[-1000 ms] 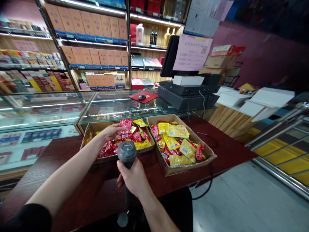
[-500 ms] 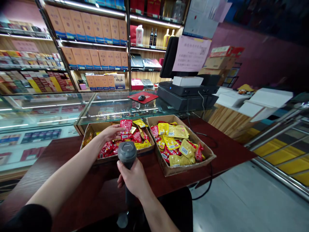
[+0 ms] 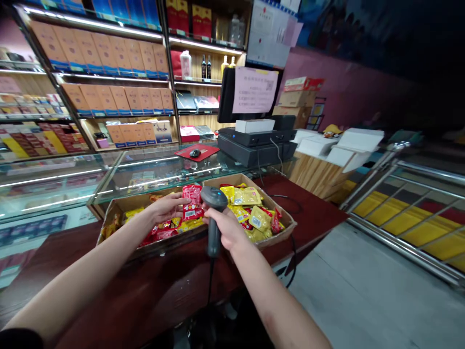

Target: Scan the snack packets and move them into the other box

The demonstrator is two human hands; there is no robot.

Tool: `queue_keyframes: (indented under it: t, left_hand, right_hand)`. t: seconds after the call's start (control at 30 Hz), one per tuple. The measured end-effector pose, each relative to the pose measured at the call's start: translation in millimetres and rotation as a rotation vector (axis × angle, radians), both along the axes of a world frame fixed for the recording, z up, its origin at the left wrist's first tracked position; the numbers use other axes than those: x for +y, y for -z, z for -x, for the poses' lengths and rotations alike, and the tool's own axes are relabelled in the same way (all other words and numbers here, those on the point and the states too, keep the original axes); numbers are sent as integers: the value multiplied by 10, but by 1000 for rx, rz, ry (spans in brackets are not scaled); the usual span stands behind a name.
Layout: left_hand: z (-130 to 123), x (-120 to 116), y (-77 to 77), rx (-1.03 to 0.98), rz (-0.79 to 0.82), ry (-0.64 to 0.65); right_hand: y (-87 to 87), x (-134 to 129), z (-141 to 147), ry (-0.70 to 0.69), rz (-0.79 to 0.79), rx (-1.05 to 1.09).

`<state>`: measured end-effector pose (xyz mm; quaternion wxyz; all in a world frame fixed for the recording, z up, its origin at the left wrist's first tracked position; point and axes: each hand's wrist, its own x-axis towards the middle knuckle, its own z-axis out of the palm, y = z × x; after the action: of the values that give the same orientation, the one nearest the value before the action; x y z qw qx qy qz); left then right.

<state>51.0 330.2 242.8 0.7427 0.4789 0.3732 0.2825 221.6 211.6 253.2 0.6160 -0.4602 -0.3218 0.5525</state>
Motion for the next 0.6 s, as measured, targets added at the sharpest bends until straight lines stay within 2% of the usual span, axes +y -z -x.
queue_keyframes:
  t: [0.17, 0.27, 0.37, 0.47, 0.6]
  left_hand:
    - [-718, -60, -120, 12, 8, 45]
    - [-1138, -113, -103, 25, -7, 76]
    - [-1428, -182, -60, 13, -21, 125]
    - [-1516, -191, -31, 37, -55, 108]
    - [-1310, -51, -28, 59, -79, 55]
  right_hand:
    - [-145, -65, -527, 89, 33, -9]
    - [-157, -178, -837, 180, 48, -29]
    - [-159, -301, -1052, 245, 72, -49]
    - [-161, -386, -1140, 287, 50, -72]
    - [-150, -408, -1081, 272, 59, -48]
